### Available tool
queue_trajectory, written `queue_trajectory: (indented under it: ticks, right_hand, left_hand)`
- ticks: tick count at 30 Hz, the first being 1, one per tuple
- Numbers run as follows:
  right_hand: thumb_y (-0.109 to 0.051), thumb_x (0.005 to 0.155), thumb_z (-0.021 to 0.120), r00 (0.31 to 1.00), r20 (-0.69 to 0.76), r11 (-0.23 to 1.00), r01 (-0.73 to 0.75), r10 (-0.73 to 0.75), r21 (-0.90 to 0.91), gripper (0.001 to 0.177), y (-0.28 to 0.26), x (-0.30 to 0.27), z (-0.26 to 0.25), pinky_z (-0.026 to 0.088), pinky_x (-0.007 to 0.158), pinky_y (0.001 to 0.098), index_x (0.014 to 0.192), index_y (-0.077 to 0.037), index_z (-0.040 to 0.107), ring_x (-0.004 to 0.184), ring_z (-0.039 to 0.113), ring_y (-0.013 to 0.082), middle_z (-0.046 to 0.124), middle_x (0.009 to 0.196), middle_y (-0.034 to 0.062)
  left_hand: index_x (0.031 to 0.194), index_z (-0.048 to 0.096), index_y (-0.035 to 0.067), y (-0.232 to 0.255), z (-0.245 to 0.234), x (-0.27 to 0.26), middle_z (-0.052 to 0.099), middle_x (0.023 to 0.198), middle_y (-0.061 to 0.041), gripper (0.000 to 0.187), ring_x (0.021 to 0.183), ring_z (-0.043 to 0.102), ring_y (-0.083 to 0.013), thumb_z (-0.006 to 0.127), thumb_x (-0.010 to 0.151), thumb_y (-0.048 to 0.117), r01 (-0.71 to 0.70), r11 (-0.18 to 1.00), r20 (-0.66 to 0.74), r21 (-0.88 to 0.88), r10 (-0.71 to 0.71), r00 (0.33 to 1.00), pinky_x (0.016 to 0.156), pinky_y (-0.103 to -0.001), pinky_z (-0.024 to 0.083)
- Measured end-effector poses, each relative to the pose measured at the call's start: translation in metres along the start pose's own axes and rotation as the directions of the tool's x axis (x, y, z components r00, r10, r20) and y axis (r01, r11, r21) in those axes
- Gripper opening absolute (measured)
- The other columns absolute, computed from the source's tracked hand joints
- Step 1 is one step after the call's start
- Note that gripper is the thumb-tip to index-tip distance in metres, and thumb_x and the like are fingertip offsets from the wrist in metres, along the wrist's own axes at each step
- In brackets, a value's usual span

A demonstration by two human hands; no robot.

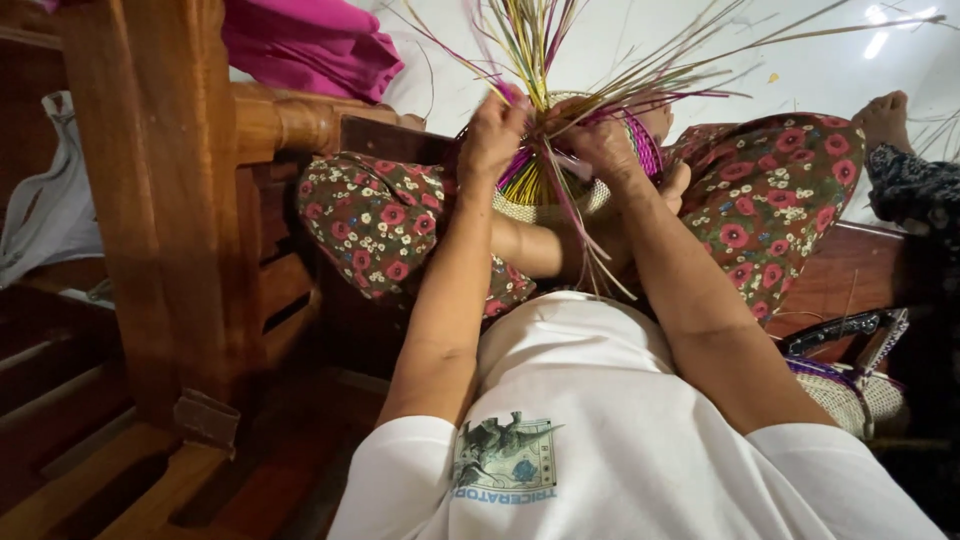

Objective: A person is weaving colorful straw fibers into a circular pattern to create a decorative fan.

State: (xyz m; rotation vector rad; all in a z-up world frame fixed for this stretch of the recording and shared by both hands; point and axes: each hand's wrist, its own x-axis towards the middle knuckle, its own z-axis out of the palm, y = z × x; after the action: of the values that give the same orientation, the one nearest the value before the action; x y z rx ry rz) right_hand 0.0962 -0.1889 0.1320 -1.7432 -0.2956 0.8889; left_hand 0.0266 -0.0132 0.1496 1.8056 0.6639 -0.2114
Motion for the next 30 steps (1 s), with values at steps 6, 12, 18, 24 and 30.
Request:
queue_trajectory:
  ticks: [6,12,18,24,30]
  right_hand:
    - [-0.023,0.104,0.064,0.997,0.024,0.996,-0.07,0.068,0.048,0.009,-0.013,-0.003,-0.002,0.063,0.094,0.0341,0.11,-0.02,0.07,0.102,0.072,0.0139,0.075,0.108,0.0018]
    - [-0.023,0.1,0.068,0.995,0.054,0.985,-0.097,0.09,0.146,0.003,-0.037,-0.016,-0.003,0.063,0.094,0.033,0.1,-0.023,0.071,0.096,0.073,0.0141,0.075,0.101,-0.0029]
    - [-0.014,0.098,0.068,0.993,0.053,0.962,-0.117,0.107,0.248,0.004,-0.034,-0.017,-0.002,0.064,0.078,0.0272,0.101,-0.017,0.068,0.082,0.071,0.0132,0.073,0.092,0.0001]
    - [-0.008,0.095,0.071,0.997,0.022,0.926,-0.082,0.079,0.369,0.009,-0.019,-0.011,0.002,0.066,0.089,0.0299,0.102,-0.014,0.07,0.092,0.076,0.0177,0.076,0.099,0.0044]
    - [-0.022,0.1,0.068,0.998,0.022,0.975,-0.064,0.06,0.212,0.004,-0.032,-0.018,-0.001,0.058,0.087,0.0258,0.102,-0.02,0.07,0.089,0.07,0.0103,0.074,0.098,-0.0027]
  left_hand:
    - [0.105,0.062,0.015,-0.019,-0.029,0.021,0.069,0.08,-0.008,0.008,0.058,0.052,-0.0089,0.065,0.099,0.01,-0.057,0.639,-0.117,-0.767,-0.052,0.992,0.046,-0.02,0.036]
    - [0.106,0.07,0.028,0.038,-0.025,-0.012,0.075,0.108,0.002,0.023,0.093,0.067,-0.0131,0.075,0.086,0.016,0.268,0.962,0.165,0.054,-0.273,0.948,0.082,-0.028,0.051]
    - [0.092,0.08,0.027,-0.005,-0.005,0.006,0.08,0.092,0.006,0.013,0.089,0.071,-0.0149,0.079,0.083,0.036,0.106,0.972,0.104,0.208,-0.13,0.986,0.079,-0.034,0.05]
    - [0.102,0.068,0.018,-0.003,-0.001,0.005,0.078,0.093,-0.006,0.015,0.083,0.073,-0.0249,0.06,0.095,0.028,-0.047,0.973,0.006,0.228,0.046,0.999,0.073,-0.04,0.053]
    - [0.11,0.06,0.013,0.033,-0.022,0.0,0.076,0.084,-0.006,0.011,0.06,0.056,-0.0096,0.051,0.105,0.011,0.163,0.9,-0.093,-0.403,-0.218,0.971,0.055,-0.023,0.045]
